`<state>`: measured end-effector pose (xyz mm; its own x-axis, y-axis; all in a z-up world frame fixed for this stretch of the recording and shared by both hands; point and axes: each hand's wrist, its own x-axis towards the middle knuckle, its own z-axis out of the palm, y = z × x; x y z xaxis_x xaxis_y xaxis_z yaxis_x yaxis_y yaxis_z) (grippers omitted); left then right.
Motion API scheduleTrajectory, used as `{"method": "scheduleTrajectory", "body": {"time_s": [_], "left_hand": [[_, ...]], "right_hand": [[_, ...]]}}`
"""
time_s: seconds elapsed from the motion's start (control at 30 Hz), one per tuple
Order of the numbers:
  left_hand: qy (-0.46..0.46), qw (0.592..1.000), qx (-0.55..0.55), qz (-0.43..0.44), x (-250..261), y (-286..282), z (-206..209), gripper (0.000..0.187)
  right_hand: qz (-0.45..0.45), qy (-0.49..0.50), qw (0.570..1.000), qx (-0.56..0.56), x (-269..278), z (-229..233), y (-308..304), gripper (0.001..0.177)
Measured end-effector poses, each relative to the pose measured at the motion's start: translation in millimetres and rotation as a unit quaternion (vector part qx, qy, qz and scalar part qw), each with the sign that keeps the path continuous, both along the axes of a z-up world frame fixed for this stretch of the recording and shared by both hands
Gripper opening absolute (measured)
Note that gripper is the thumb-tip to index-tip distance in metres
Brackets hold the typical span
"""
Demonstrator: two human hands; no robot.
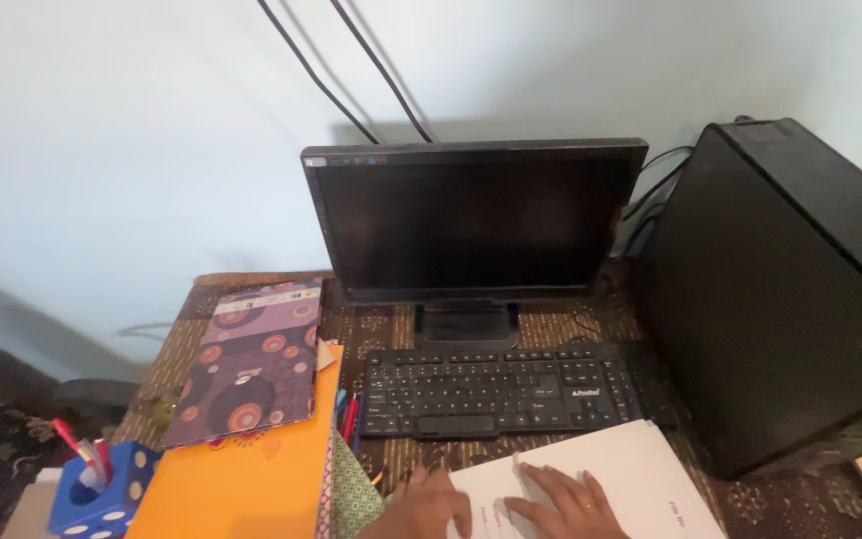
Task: The person wipes a blue pen holder and places it on the desk, then wipes the monitor and keyboard. They move notebooks and a mouse, then repeatedly pick up pens and pencils from the holder and place them back, arranging the items on the desk.
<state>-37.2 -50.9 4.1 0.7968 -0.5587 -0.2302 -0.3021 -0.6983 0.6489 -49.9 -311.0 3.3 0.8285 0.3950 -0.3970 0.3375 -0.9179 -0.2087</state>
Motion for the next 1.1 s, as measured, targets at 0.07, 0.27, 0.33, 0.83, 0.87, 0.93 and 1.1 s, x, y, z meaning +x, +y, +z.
{"method": "scheduleTrajectory", "body": {"time_s": [0.07, 0.27, 0.33, 0.83, 0.87, 0.93, 1.1], "left_hand": [[-0.04, 0.994, 0.08, -0.064, 2.0, 2.7, -9.9, 0.004], [0.033, 0.994, 0.089, 0.053, 3.3, 16.5, 10.7, 0.02], [0.013, 0.988, -0.021, 0.15, 8.6, 15.5, 20.9, 0.024], [-0.126, 0.905, -0.091, 0.396, 8.7, -19.8, 33.0, 0.026], [-0.101, 0.915, -0.064, 0.384, 5.8, -18.3, 36.2, 0.027], [-0.026, 0.948, -0.007, 0.318, 3.5, -17.2, 41.5, 0.032], [0.055, 0.971, 0.026, 0.233, -3.5, -5.6, 43.0, 0.06]], "right_hand": [[0.006, 0.087, 0.994, -0.061, 0.5, 22.9, -4.0, 0.08], [-0.013, 0.071, 0.996, -0.045, 22.3, 55.8, -26.1, 0.094], [-0.027, 0.06, 0.997, -0.051, 25.6, 56.1, -28.5, 0.094], [-0.109, 0.017, 0.994, 0.028, 17.6, 43.3, -24.7, 0.087], [-0.112, 0.014, 0.993, 0.039, 18.0, 39.6, -25.7, 0.089], [-0.111, -0.002, 0.992, 0.053, 17.3, 34.2, -25.8, 0.092], [-0.161, 0.026, 0.987, 0.002, 20.3, 37.0, -16.0, 0.094]]}}
